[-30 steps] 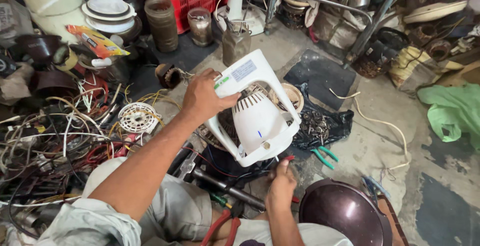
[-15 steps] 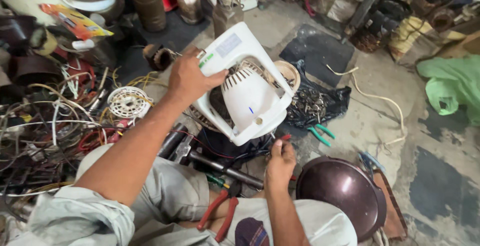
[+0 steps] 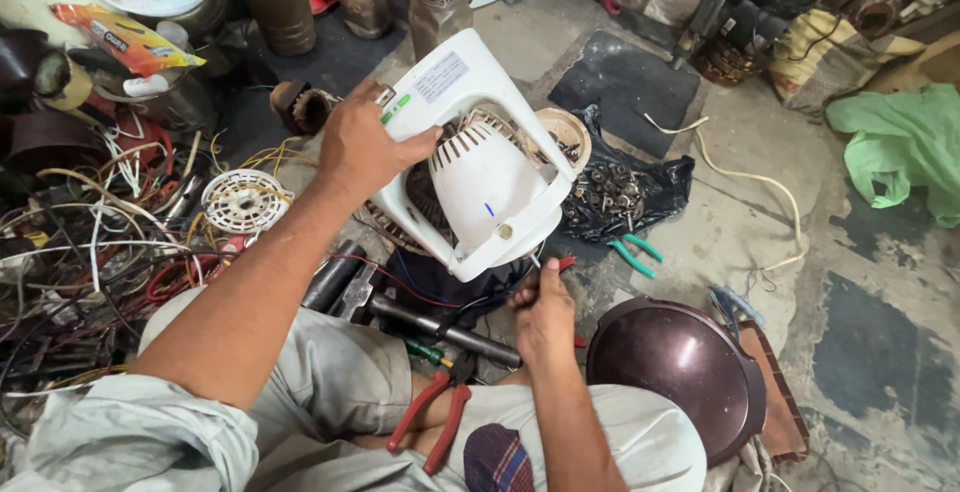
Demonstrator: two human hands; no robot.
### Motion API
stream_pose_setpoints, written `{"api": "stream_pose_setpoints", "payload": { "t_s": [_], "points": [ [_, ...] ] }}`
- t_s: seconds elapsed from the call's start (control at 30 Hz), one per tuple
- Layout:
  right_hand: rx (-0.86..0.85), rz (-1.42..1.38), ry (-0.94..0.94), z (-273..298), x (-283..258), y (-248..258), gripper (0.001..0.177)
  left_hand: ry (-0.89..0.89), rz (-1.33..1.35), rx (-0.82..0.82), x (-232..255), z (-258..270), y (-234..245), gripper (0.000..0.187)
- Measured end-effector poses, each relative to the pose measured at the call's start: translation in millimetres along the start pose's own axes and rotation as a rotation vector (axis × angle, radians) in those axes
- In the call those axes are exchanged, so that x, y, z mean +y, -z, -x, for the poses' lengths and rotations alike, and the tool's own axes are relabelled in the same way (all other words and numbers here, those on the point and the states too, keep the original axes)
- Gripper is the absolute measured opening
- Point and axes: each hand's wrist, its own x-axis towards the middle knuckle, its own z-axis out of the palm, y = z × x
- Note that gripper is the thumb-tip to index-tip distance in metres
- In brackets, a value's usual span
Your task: The person disassembles a white electric appliance, likely a fan, using pliers to remove parts and strip wires. They manipulate internal components and wiring throughout the clip.
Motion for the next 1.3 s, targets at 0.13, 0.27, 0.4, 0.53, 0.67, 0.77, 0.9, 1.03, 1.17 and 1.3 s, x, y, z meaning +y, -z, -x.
{"api": "stream_pose_setpoints", "payload": {
  "t_s": [0.13, 0.27, 0.4, 0.53, 0.67, 0.77, 0.9, 1.03, 1.17, 1.3],
  "points": [
    [-0.148, 0.087, 0.372, 2.3, 13.2, 5.9, 0.029, -0.014, 0.002, 0.012, -4.4, -0.4, -0.4, 0.044],
    [-0.063, 0.307, 0.635, 8.7, 5.3, -2.4, 0.015, 0.067, 0.036, 0.028, -10.8, 0.6, -0.3, 0.046],
    [-0.065, 0.154, 0.487, 21.7, -4.8, -10.6, 0.009, 0.000, 0.034, 0.036, -13.6, 1.6, -0.1, 0.047],
    [0.021, 0.275, 0.355, 21.9, -4.4, -8.0, 0.020, 0.101, -0.029, 0.008, -8.6, -0.2, 1.2, 0.051],
    [0.051, 0.335, 0.340, 11.9, -4.0, -1.9, 0.030, 0.105, -0.035, 0.005, -2.1, -0.7, 4.4, 0.053],
    [0.070, 0.208, 0.105, 2.4, -8.1, -8.1, 0.047, 0.074, -0.061, 0.050, -1.6, 0.5, 7.2, 0.054],
    [0.099, 0.191, -0.108, 4.9, -22.1, -12.6, 0.059, 0.088, 0.004, 0.008, -4.4, 6.8, 14.2, 0.052],
    [0.019, 0.187, -0.099, 9.7, -21.9, -6.5, 0.048, -0.038, 0.087, -0.011, -19.2, 9.4, 25.6, 0.051],
    [-0.078, 0.110, 0.092, 7.2, -14.0, -6.3, 0.026, 0.040, 0.154, -0.125, -32.7, 13.0, 31.5, 0.049],
    [-0.009, 0.198, 0.227, 8.2, -12.6, -10.1, 0.013, 0.014, 0.163, -0.043, -50.2, 14.1, 25.8, 0.051]
  ]
}}
